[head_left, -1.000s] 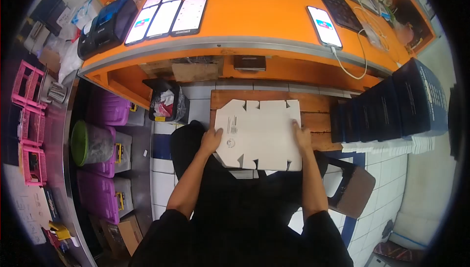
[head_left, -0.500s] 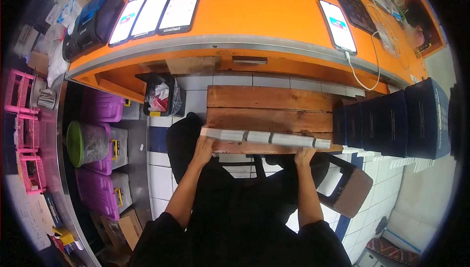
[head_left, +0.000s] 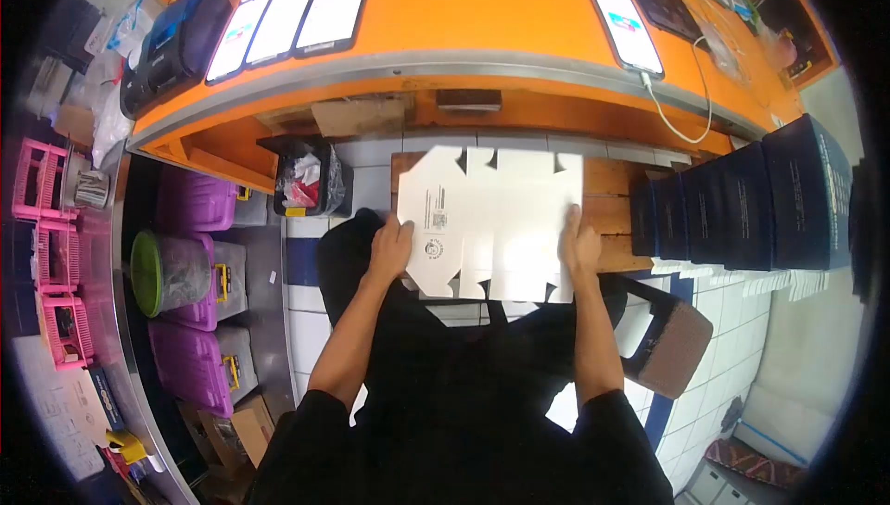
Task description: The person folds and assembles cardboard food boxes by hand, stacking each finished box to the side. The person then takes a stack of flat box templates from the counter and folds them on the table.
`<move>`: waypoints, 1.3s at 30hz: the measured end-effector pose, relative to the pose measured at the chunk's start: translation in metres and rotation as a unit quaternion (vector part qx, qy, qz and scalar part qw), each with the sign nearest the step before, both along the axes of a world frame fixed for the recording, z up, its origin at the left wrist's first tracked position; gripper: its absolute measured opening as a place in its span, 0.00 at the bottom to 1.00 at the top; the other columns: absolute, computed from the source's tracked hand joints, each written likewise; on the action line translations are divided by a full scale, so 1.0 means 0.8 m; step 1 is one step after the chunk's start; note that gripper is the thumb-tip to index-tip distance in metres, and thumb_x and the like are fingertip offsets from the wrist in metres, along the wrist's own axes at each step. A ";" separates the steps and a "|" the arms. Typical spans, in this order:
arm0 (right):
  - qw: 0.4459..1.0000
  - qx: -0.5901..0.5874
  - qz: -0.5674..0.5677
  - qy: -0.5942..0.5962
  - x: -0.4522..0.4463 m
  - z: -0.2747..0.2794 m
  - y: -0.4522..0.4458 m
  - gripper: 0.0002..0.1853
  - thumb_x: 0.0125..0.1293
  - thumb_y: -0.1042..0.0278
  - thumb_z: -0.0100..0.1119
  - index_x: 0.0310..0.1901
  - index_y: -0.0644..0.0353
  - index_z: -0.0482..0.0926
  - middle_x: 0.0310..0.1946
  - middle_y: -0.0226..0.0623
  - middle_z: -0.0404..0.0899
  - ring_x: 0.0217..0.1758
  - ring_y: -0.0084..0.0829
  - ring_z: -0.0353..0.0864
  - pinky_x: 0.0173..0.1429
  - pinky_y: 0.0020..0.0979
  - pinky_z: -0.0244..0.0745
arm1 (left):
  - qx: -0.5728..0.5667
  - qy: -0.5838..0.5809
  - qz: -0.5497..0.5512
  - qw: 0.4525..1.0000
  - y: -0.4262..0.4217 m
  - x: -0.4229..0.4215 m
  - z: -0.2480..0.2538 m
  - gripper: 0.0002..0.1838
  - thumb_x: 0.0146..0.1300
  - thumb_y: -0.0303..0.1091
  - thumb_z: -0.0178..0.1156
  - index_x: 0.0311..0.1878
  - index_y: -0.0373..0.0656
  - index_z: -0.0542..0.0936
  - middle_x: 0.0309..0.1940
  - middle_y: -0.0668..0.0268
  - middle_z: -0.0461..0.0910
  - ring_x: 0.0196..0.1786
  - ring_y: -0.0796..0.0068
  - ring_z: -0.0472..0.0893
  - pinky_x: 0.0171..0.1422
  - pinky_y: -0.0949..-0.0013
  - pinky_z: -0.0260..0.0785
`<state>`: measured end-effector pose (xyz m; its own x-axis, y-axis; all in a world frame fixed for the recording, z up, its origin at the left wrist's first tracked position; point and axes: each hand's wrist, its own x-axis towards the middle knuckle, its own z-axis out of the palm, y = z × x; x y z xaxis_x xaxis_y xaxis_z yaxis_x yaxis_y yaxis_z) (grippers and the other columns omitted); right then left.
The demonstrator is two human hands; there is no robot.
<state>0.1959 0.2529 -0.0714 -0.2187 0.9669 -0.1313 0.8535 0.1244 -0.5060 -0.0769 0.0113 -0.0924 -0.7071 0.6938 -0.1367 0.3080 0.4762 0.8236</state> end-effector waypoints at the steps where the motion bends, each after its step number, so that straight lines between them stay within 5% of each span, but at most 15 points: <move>1: 0.995 -0.056 0.022 -0.076 -0.002 -0.004 0.011 0.44 0.76 0.31 0.31 0.45 0.72 0.84 0.40 0.70 0.82 0.48 0.67 0.83 0.56 0.56 0.75 | -0.065 0.015 -0.007 0.998 0.007 -0.006 -0.010 0.21 0.70 0.42 0.50 0.48 0.29 0.73 0.42 0.31 0.80 0.48 0.29 0.79 0.57 0.39 0.69; 4: 0.993 -0.076 0.031 -0.083 -0.014 -0.028 0.015 0.43 0.76 0.32 0.30 0.52 0.71 0.81 0.46 0.68 0.82 0.52 0.65 0.82 0.59 0.56 0.75 | -0.156 0.041 0.021 0.987 0.021 -0.010 -0.041 0.25 0.69 0.47 0.50 0.52 0.30 0.76 0.43 0.34 0.82 0.47 0.30 0.81 0.59 0.38 0.70; 7: 0.987 -0.110 0.040 -0.106 -0.023 -0.039 0.015 0.39 0.75 0.33 0.39 0.57 0.68 0.79 0.50 0.66 0.82 0.54 0.63 0.83 0.60 0.56 0.75 | -0.238 0.010 0.058 0.970 0.022 -0.001 -0.052 0.28 0.69 0.49 0.50 0.54 0.30 0.76 0.44 0.36 0.82 0.48 0.32 0.81 0.60 0.41 0.72; 9: 0.983 -0.073 0.071 -0.154 -0.015 -0.053 0.011 0.35 0.71 0.35 0.50 0.63 0.60 0.74 0.52 0.63 0.82 0.54 0.64 0.82 0.62 0.57 0.74 | -0.274 0.195 0.047 0.941 0.026 0.006 -0.055 0.29 0.68 0.49 0.52 0.58 0.29 0.74 0.45 0.38 0.81 0.49 0.34 0.81 0.60 0.45 0.74; 13: 0.994 -0.019 0.065 -0.080 0.010 -0.086 -0.013 0.31 0.70 0.40 0.56 0.59 0.61 0.78 0.45 0.62 0.84 0.49 0.62 0.84 0.55 0.53 0.77 | -0.200 0.207 0.080 0.954 0.020 0.013 -0.050 0.30 0.67 0.46 0.56 0.62 0.31 0.73 0.46 0.39 0.79 0.50 0.36 0.80 0.60 0.47 0.74; 14: 0.995 0.024 0.078 -0.050 0.024 -0.110 -0.021 0.29 0.70 0.43 0.57 0.56 0.64 0.80 0.42 0.61 0.84 0.46 0.60 0.85 0.51 0.51 0.79 | -0.188 0.143 0.079 0.969 0.016 0.016 -0.039 0.28 0.66 0.45 0.57 0.62 0.33 0.74 0.45 0.39 0.79 0.50 0.37 0.80 0.59 0.48 0.74; 16: 0.987 -0.084 0.062 0.125 0.030 -0.086 -0.037 0.26 0.69 0.49 0.60 0.55 0.65 0.81 0.44 0.60 0.84 0.54 0.62 0.81 0.60 0.51 0.74 | -0.146 0.079 0.083 0.983 0.009 0.017 -0.040 0.25 0.65 0.43 0.59 0.60 0.37 0.78 0.45 0.40 0.80 0.50 0.39 0.81 0.58 0.49 0.74; 20: 0.991 -0.084 0.014 0.102 0.040 -0.120 -0.047 0.23 0.68 0.53 0.62 0.53 0.66 0.83 0.42 0.58 0.85 0.50 0.60 0.82 0.62 0.49 0.71 | -0.055 0.024 0.115 0.992 -0.014 0.010 -0.068 0.21 0.65 0.44 0.61 0.54 0.38 0.84 0.45 0.44 0.83 0.50 0.43 0.83 0.58 0.50 0.75; 22: 0.993 0.012 0.021 0.115 0.039 -0.123 -0.051 0.18 0.67 0.58 0.62 0.44 0.68 0.84 0.27 0.50 0.83 0.30 0.43 0.84 0.41 0.41 0.76 | -0.053 0.041 0.122 0.990 -0.017 0.014 -0.063 0.21 0.66 0.45 0.61 0.53 0.39 0.85 0.44 0.48 0.84 0.50 0.45 0.84 0.57 0.52 0.75; 29: 0.995 0.021 0.000 0.099 0.029 -0.109 -0.057 0.18 0.66 0.57 0.63 0.45 0.67 0.85 0.31 0.50 0.85 0.34 0.43 0.85 0.44 0.39 0.76 | -0.005 0.017 0.120 0.993 -0.028 0.010 -0.078 0.24 0.64 0.47 0.65 0.55 0.38 0.84 0.48 0.48 0.84 0.49 0.50 0.84 0.56 0.54 0.75; 33: 0.987 -0.070 -0.021 0.140 0.034 -0.112 -0.038 0.21 0.66 0.55 0.64 0.47 0.71 0.84 0.32 0.48 0.85 0.35 0.37 0.85 0.43 0.36 0.76 | -0.020 -0.020 0.131 0.991 -0.024 0.004 -0.104 0.26 0.64 0.48 0.66 0.54 0.35 0.84 0.47 0.47 0.84 0.49 0.49 0.85 0.56 0.55 0.75; 37: 0.952 -0.166 -0.114 0.228 0.023 -0.093 -0.030 0.23 0.68 0.54 0.65 0.45 0.74 0.85 0.32 0.39 0.86 0.35 0.30 0.82 0.42 0.34 0.75 | -0.078 -0.141 0.142 0.977 0.003 -0.004 -0.035 0.27 0.63 0.49 0.67 0.53 0.33 0.85 0.47 0.45 0.86 0.50 0.49 0.86 0.57 0.57 0.75; 39: 0.949 -0.196 -0.124 0.212 0.018 -0.098 -0.024 0.24 0.68 0.55 0.65 0.47 0.74 0.84 0.36 0.39 0.86 0.38 0.31 0.82 0.44 0.34 0.76 | -0.112 -0.196 0.165 0.960 0.013 -0.021 -0.073 0.27 0.65 0.44 0.68 0.57 0.30 0.82 0.46 0.49 0.86 0.46 0.60 0.87 0.51 0.62 0.77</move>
